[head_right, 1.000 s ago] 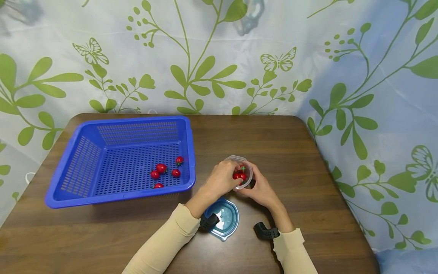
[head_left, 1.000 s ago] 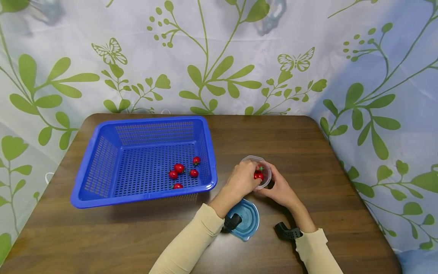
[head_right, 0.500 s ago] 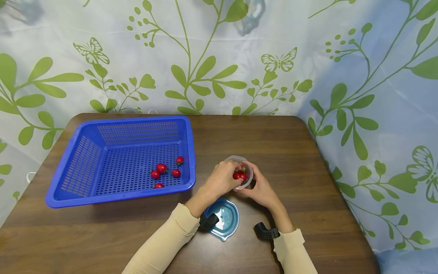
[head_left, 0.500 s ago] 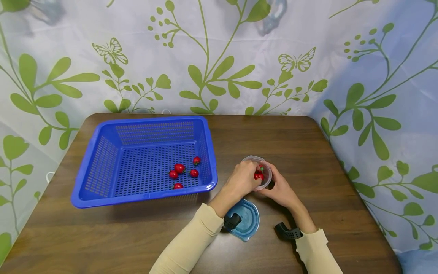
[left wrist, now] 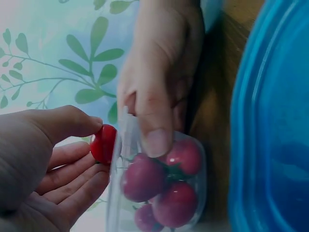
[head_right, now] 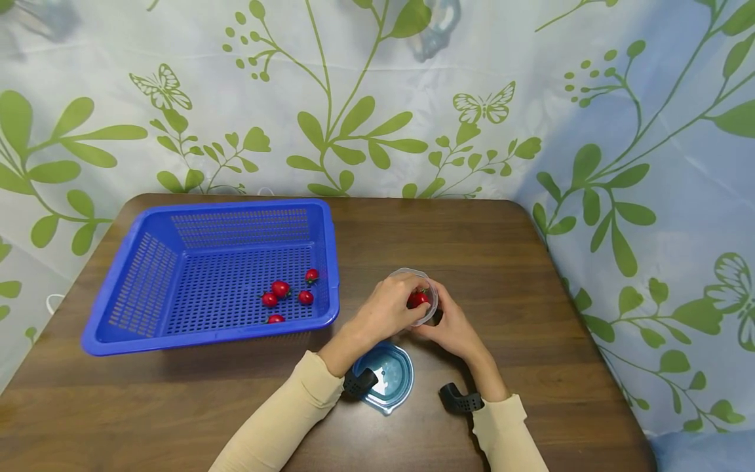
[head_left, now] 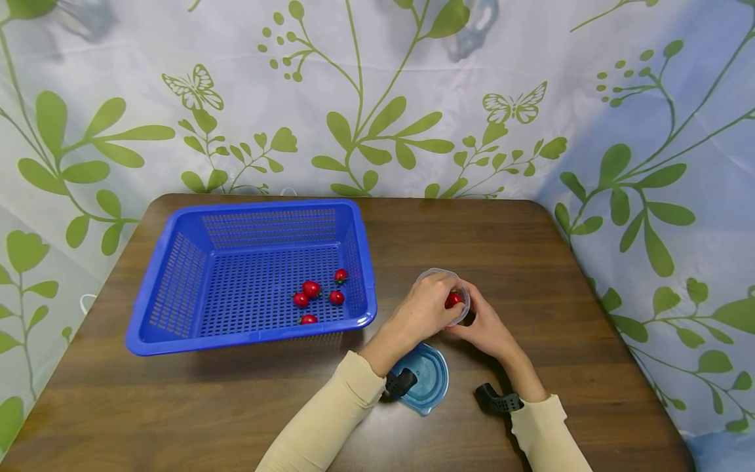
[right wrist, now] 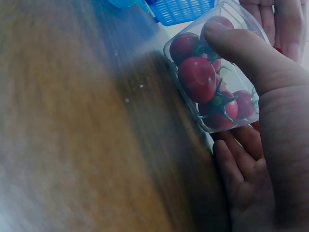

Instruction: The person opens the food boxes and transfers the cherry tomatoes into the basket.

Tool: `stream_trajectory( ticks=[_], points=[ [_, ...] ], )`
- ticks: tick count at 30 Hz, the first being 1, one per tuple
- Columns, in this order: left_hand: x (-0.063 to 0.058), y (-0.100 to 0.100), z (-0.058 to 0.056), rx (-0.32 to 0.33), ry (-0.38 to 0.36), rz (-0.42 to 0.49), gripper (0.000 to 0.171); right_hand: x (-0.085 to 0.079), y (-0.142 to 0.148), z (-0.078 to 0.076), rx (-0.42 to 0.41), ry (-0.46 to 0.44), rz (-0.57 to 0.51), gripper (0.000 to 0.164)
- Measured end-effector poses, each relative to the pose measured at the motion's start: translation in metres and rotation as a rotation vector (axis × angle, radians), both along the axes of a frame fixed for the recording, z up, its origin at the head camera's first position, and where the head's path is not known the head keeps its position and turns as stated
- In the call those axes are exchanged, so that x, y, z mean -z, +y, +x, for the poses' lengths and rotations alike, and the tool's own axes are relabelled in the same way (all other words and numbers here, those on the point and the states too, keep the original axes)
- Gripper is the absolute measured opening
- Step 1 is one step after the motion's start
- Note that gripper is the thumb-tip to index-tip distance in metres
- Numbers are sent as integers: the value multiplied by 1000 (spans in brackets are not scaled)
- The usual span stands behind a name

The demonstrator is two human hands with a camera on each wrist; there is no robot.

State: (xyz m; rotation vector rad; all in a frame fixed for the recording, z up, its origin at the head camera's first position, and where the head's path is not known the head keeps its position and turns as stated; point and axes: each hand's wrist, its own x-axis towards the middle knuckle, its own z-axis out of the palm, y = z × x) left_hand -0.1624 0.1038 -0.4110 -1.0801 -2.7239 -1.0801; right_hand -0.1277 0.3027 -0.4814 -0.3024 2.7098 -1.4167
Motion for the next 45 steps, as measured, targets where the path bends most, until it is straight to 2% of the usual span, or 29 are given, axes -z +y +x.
stream_trajectory(
  ticks=[7,16,22,33,45],
  points=[
    [-13,-8,1,-14,1,19,29,2,1,-1,-17,6,-10,87],
    [-29,-20,2,5,-74,70,31,1,-2,0,19,-11,11,90],
    [-41,-33,-1,1,-51,123,30,1,-3,1,16,-16,-14,92],
    [-52,-58,-10,-63,-71,158,28,1,-4,1,14,-16,-30,94],
    [-56,-77,-17,-102,-70,209,27,2,-4,0,4,1,-38,94]
  ],
)
